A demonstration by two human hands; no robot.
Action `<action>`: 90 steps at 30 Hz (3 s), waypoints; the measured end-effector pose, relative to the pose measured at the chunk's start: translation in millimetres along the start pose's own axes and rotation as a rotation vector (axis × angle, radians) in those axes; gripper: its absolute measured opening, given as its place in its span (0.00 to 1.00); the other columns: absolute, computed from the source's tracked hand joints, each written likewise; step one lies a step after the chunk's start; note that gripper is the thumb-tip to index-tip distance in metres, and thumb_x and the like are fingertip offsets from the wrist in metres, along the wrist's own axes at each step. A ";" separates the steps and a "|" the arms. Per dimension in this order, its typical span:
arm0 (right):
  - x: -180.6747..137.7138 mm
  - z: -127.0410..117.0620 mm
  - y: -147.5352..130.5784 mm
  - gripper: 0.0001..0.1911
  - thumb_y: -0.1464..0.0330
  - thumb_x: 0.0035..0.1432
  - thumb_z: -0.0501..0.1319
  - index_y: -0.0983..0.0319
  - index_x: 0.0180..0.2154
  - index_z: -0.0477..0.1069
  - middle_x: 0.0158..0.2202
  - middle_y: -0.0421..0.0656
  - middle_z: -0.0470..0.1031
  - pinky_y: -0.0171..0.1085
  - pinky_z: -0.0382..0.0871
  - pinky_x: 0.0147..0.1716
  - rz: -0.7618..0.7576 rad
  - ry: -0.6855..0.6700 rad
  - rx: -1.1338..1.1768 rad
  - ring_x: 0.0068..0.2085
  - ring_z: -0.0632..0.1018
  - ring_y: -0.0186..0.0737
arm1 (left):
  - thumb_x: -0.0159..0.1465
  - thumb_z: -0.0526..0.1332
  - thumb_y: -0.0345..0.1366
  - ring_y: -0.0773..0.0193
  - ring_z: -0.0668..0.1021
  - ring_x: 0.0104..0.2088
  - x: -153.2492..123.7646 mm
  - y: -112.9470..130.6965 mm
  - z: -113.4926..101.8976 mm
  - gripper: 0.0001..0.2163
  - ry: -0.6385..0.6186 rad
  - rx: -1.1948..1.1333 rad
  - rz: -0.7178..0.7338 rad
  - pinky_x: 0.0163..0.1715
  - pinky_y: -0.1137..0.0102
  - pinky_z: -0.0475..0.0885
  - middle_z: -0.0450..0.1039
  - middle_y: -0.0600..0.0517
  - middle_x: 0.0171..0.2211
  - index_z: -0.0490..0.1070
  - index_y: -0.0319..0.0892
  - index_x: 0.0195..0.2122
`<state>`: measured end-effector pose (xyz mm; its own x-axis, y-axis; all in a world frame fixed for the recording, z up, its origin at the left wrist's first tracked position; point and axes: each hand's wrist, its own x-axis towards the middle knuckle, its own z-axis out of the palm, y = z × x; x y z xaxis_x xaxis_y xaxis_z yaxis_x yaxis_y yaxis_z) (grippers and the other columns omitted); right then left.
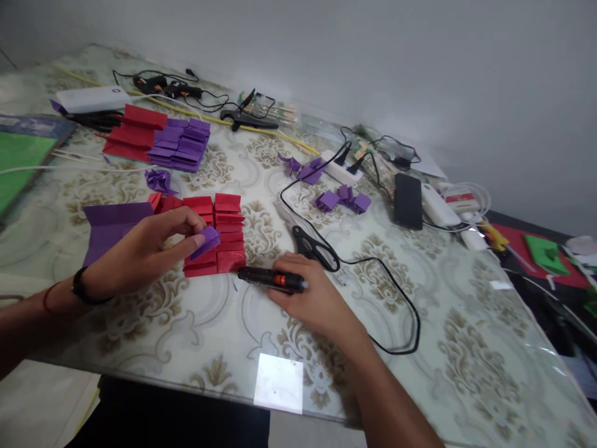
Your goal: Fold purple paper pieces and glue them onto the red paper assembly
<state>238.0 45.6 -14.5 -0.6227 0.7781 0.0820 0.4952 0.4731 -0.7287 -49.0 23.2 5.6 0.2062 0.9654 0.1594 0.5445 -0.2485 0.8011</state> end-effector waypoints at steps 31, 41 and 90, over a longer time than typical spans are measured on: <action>4.3 4.8 3.8 0.12 0.67 0.64 0.66 0.59 0.28 0.68 0.27 0.38 0.67 0.38 0.62 0.32 -0.067 0.129 0.002 0.30 0.69 0.38 | 0.69 0.59 0.37 0.65 0.74 0.33 -1.1 0.0 0.6 0.06 -0.011 -0.009 -0.001 0.33 0.68 0.69 0.74 0.53 0.33 0.71 0.42 0.37; 4.9 12.7 1.7 0.15 0.69 0.63 0.66 0.58 0.26 0.65 0.26 0.37 0.64 0.38 0.61 0.33 -0.004 0.103 0.021 0.31 0.69 0.38 | 0.69 0.59 0.37 0.64 0.74 0.33 -0.7 -0.8 1.3 0.06 -0.009 -0.005 0.001 0.34 0.68 0.68 0.73 0.53 0.33 0.70 0.43 0.36; 4.2 11.7 -5.3 0.17 0.70 0.59 0.64 0.57 0.23 0.58 0.24 0.37 0.61 0.39 0.59 0.30 0.035 0.140 -0.036 0.30 0.69 0.39 | 0.69 0.59 0.36 0.65 0.75 0.31 -0.6 3.6 -0.7 0.05 -0.006 -0.004 0.026 0.30 0.70 0.69 0.74 0.54 0.31 0.70 0.43 0.36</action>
<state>225.7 41.5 -18.2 -0.5150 0.8435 0.1527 0.5385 0.4570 -0.7079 -47.8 21.8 8.7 0.2251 0.9581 0.1769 0.5355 -0.2733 0.7991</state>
